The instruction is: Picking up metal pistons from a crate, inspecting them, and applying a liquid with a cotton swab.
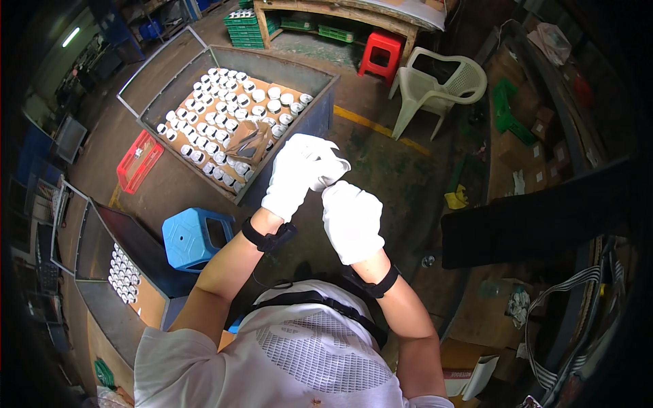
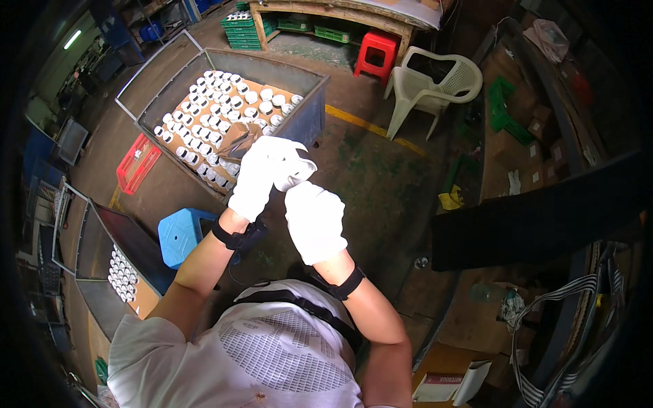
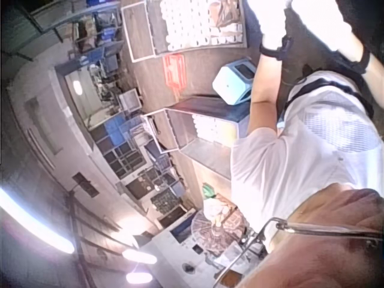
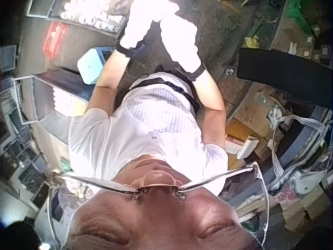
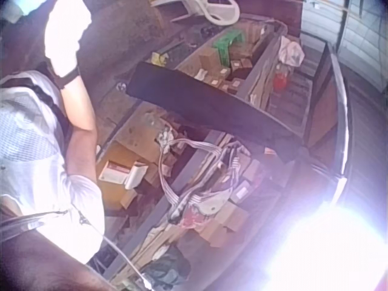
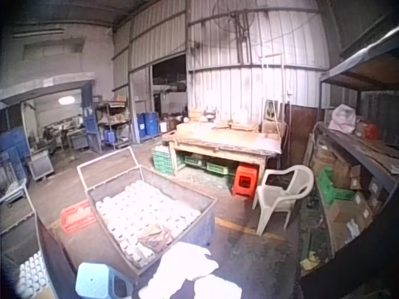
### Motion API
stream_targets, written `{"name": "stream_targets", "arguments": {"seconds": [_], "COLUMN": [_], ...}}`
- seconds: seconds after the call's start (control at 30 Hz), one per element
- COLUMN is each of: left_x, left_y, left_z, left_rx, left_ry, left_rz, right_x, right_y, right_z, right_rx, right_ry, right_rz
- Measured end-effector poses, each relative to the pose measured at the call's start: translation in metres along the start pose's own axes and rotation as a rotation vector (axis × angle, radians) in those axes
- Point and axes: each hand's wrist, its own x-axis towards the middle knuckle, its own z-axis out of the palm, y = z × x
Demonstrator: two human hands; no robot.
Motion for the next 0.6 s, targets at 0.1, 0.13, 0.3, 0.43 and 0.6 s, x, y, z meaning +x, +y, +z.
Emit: {"name": "stream_targets", "arguments": {"seconds": [0.1,0.13,0.3,0.43,0.6], "left_x": [-0.0011,-0.0014,-0.0004,-0.0024,-0.0010], "left_y": [0.0071,0.0088,0.0060,0.0068,0.0004], "left_z": [0.0000,0.0001,-0.0015,-0.0019,-0.0042], "left_rx": [-0.264,-0.394,-0.213,-0.584,-0.512], "left_ry": [-0.006,-0.005,-0.016,-0.015,-0.023], "left_rz": [-0.152,-0.244,-0.152,-0.317,-0.244], "right_x": [0.0039,0.0049,0.0023,0.0023,0.0041], "right_y": [0.0024,0.0029,-0.0001,0.0046,0.0036], "right_z": [-0.0060,-0.0073,-0.0077,-0.0063,-0.0057], "right_rx": [0.022,0.069,-0.039,0.055,0.005], "right_ry": [-0.013,-0.004,-0.049,-0.005,-0.010], "right_rz": [-0.019,-0.029,-0.001,-0.029,-0.024]}}
